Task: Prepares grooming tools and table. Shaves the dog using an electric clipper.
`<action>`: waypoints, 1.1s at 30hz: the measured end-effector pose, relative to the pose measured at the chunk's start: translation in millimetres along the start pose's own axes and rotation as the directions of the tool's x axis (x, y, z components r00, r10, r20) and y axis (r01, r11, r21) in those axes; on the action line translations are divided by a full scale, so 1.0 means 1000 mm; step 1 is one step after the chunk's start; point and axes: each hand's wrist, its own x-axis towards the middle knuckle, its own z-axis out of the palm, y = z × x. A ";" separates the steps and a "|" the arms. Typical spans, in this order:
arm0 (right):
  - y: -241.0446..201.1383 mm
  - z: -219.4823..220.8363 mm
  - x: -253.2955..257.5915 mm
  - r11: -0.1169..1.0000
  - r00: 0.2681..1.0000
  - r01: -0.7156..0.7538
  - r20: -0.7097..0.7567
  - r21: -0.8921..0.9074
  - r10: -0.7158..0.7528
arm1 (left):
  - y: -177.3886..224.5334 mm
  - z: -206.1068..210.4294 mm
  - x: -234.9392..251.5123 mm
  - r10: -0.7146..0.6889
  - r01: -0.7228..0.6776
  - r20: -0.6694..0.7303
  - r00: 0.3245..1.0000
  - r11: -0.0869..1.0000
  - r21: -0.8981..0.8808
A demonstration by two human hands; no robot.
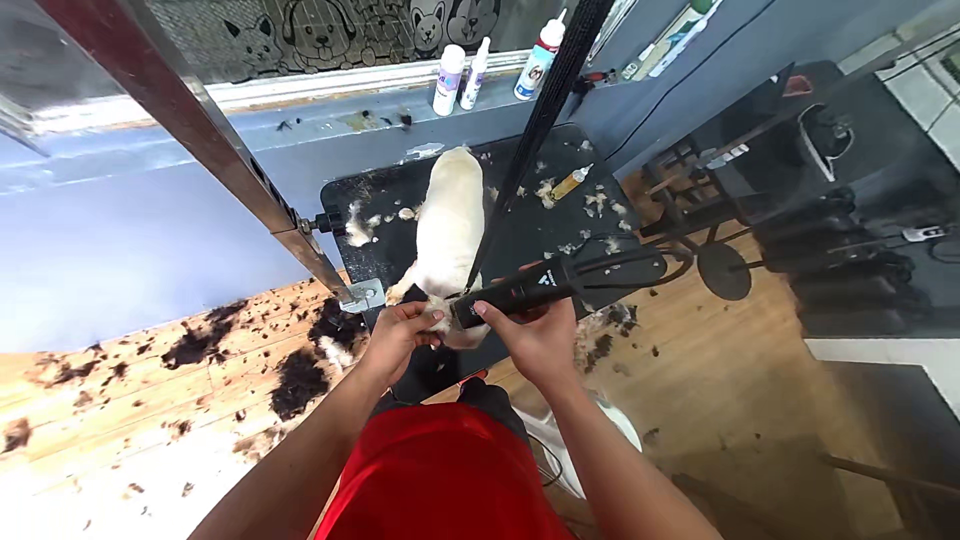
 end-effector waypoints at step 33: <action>-0.001 0.024 -0.013 0.975 0.960 0.115 0.230 0.192 -0.159 | 0.028 0.007 -0.003 -0.249 0.259 0.070 0.966 0.944 -0.205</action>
